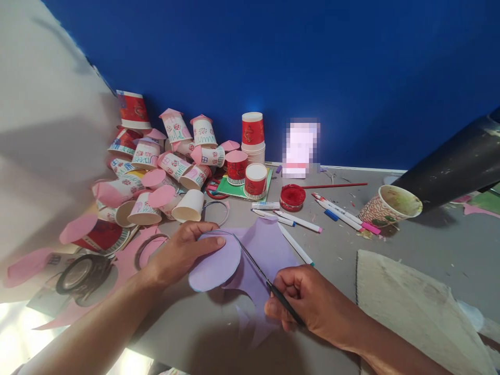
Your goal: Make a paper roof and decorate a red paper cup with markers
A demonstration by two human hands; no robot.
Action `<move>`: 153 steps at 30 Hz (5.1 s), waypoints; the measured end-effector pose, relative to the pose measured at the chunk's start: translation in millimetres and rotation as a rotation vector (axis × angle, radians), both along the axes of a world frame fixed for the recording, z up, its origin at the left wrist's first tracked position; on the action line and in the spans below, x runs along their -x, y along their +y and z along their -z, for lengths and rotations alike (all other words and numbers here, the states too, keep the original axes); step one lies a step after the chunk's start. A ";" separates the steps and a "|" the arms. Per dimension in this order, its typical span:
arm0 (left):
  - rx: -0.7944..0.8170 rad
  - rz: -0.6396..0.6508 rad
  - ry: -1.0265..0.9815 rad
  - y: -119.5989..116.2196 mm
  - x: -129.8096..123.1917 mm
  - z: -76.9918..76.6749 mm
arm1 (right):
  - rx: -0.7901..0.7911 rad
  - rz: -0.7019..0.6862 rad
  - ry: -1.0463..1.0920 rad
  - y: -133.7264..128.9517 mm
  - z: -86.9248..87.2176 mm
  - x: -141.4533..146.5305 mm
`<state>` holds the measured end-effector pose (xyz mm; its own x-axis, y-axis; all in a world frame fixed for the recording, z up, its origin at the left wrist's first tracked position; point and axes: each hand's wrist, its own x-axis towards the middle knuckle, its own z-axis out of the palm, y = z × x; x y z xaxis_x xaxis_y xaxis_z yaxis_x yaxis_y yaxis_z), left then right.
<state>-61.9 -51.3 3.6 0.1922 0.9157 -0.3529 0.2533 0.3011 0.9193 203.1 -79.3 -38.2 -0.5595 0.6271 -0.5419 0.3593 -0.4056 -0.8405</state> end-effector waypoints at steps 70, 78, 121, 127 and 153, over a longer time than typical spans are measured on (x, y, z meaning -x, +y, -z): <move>0.189 0.260 -0.068 0.0 8.2 -6.9 | 0.106 -0.044 -0.017 -3.5 -5.9 1.9; 0.157 0.344 -0.043 1.2 11.1 -5.4 | 0.089 -0.059 -0.025 -4.9 -3.6 2.2; 0.188 0.258 -0.327 -3.5 7.4 10.6 | -0.161 0.129 0.056 7.4 -4.1 7.3; 0.228 0.594 -0.800 -19.0 -4.7 16.0 | -0.248 0.150 0.014 7.3 4.8 14.9; 0.214 -0.020 -0.480 -6.1 -21.2 55.7 | -0.847 0.179 -0.557 21.5 20.9 8.8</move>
